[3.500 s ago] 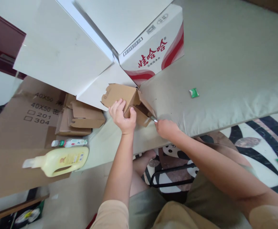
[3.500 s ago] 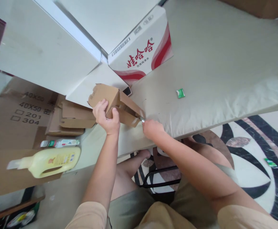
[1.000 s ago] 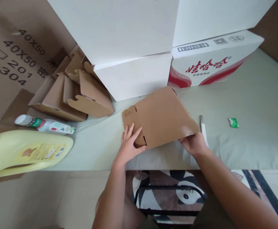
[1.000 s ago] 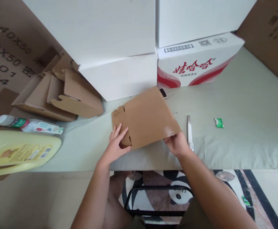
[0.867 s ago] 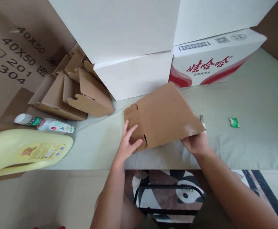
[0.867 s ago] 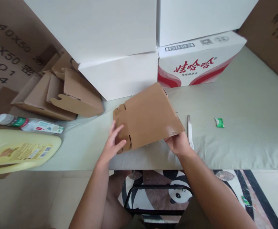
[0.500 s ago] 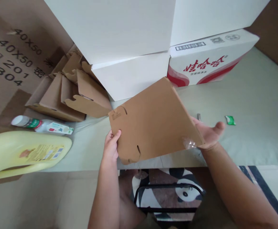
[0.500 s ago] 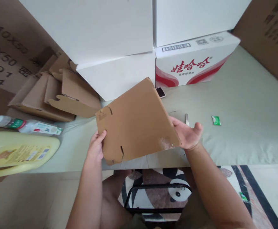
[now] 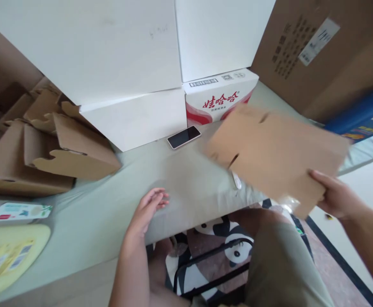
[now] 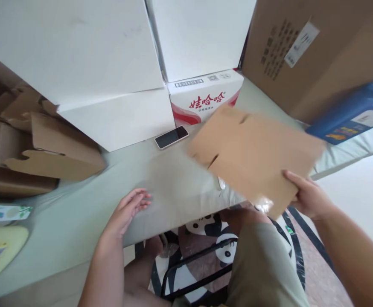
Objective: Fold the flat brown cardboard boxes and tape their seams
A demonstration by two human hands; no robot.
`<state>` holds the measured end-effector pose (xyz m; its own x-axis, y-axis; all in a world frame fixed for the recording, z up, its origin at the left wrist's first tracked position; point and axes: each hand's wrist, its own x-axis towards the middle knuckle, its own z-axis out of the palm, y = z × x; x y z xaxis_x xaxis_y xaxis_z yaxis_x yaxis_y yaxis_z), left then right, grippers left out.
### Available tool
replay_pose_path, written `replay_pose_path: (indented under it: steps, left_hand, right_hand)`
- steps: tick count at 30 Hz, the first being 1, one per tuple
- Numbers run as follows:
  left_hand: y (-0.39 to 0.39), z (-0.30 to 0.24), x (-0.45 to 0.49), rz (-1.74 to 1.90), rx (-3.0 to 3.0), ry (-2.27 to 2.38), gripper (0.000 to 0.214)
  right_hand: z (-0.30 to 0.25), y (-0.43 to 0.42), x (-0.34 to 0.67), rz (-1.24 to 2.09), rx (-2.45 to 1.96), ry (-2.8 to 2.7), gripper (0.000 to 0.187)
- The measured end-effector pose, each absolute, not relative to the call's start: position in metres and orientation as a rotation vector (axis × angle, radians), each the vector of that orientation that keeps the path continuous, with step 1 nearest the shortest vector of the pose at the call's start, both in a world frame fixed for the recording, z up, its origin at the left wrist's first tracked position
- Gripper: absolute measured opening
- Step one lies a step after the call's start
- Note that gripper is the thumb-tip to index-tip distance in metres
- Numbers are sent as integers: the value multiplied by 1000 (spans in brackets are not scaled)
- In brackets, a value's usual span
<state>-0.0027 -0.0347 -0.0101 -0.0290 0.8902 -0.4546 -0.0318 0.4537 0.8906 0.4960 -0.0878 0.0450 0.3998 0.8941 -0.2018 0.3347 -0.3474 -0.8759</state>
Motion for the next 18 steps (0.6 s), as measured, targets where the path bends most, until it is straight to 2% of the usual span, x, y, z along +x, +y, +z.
replay_pose_path:
  steps: [2,5,8,12,15,16,18]
  left_hand:
    - [-32,-9,0,906,828,1426,63]
    - [-29,-10,3,912,853,1456,57]
    - [-28,-13,4,882,889,1487,56]
    - [-30,-13,1,847,925,1468,63]
    - [-33,-8,-2,814,965,1398,59]
    - [-35,-6,-2,808,981,1373,55]
    - [-39,0,-3,834,1003,1357,51]
  right_hand:
    - [53,-88,524,934,-1802,-795,37]
    - [71,-53,546,720,-1761,-684,26]
    - [90,-1,547,730,-1707,-757,30]
    - [95,23,520,1158,-1615,-927,42]
    - [82,-6,490,1705,-1501,-1313,80]
    - [78,-17,479,1827,-1443,-1417,85]
    - [73,-34,458,1958,-1380,-1587,77]
